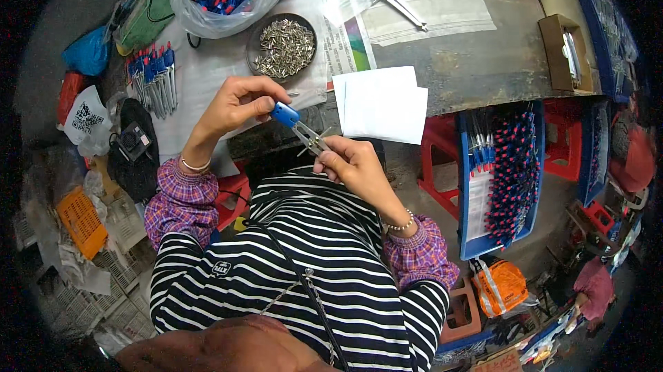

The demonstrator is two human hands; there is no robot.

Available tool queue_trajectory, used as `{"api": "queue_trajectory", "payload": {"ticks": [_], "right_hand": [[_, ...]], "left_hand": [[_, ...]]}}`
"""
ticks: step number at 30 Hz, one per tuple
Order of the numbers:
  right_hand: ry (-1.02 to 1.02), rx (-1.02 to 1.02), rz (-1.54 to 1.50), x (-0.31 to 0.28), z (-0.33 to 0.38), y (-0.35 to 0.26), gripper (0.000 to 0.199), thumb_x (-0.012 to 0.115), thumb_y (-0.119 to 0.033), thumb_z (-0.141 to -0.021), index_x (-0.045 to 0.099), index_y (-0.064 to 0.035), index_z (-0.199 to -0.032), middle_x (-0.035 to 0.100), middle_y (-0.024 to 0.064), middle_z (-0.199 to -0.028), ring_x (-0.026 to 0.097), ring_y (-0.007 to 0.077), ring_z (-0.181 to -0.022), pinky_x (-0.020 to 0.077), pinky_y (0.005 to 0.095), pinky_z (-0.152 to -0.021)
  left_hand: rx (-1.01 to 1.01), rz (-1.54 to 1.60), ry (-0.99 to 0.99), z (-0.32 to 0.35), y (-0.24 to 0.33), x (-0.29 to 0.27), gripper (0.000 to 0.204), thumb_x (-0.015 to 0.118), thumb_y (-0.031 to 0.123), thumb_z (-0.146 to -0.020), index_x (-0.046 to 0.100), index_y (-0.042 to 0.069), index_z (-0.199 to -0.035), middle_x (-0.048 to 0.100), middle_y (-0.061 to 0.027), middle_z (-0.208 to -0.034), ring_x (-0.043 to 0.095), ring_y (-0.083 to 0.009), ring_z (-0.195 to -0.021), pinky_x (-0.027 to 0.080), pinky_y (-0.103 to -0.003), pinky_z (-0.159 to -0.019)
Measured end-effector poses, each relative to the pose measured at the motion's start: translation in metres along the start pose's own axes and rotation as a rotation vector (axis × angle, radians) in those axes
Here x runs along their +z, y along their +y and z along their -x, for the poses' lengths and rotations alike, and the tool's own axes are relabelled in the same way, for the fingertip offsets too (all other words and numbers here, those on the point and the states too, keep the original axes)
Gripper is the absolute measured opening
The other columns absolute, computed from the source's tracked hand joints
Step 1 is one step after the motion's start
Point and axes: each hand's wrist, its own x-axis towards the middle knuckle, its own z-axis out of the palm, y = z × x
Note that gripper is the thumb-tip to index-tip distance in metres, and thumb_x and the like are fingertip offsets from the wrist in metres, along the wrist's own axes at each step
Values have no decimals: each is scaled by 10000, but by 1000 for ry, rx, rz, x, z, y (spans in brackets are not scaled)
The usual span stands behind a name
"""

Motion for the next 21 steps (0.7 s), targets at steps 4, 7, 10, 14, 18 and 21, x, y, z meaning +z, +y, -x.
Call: {"api": "queue_trajectory", "payload": {"ticks": [4,7,10,14,18,21], "right_hand": [[1,34,-25,2,-1,3,189,517,-80,-925,593,44,-1045,615,21,-766,478,25,-591,384,153,-524],[-5,53,-38,3,0,3,183,518,-83,-925,594,39,-1038,616,20,-764,481,25,-589,382,153,-525],[-16,58,-52,2,-1,5,183,520,-93,-928,596,33,-1036,618,20,-761,483,27,-586,384,155,-523],[-50,71,-58,4,-2,5,196,527,-128,-936,598,28,-1032,620,21,-753,483,30,-573,389,162,-506],[-55,99,-83,6,-5,5,203,533,-146,-938,601,28,-1016,620,23,-746,482,30,-565,388,166,-491],[-87,121,-75,6,-6,6,173,541,-122,-925,607,28,-978,609,20,-719,467,27,-549,369,161,-478]], "left_hand": [[12,-87,-44,0,2,3,160,610,111,-848,664,9,-959,631,-27,-764,560,-78,-642,432,-219,-576],[226,-328,-83,-3,3,7,209,660,57,-765,676,-3,-965,675,-105,-844,622,-165,-714,473,-282,-642],[221,-389,-174,-3,11,5,271,704,57,-722,677,10,-987,672,-105,-842,627,-178,-728,477,-293,-648],[288,-453,-171,1,2,8,338,738,65,-677,675,18,-1006,670,-111,-846,632,-199,-726,482,-305,-651],[290,-461,-148,5,-3,10,330,738,75,-674,668,3,-988,669,-127,-833,645,-214,-724,489,-297,-648],[281,-438,-134,9,-8,13,310,733,81,-675,666,-3,-966,669,-128,-807,652,-220,-709,494,-292,-641]]}}
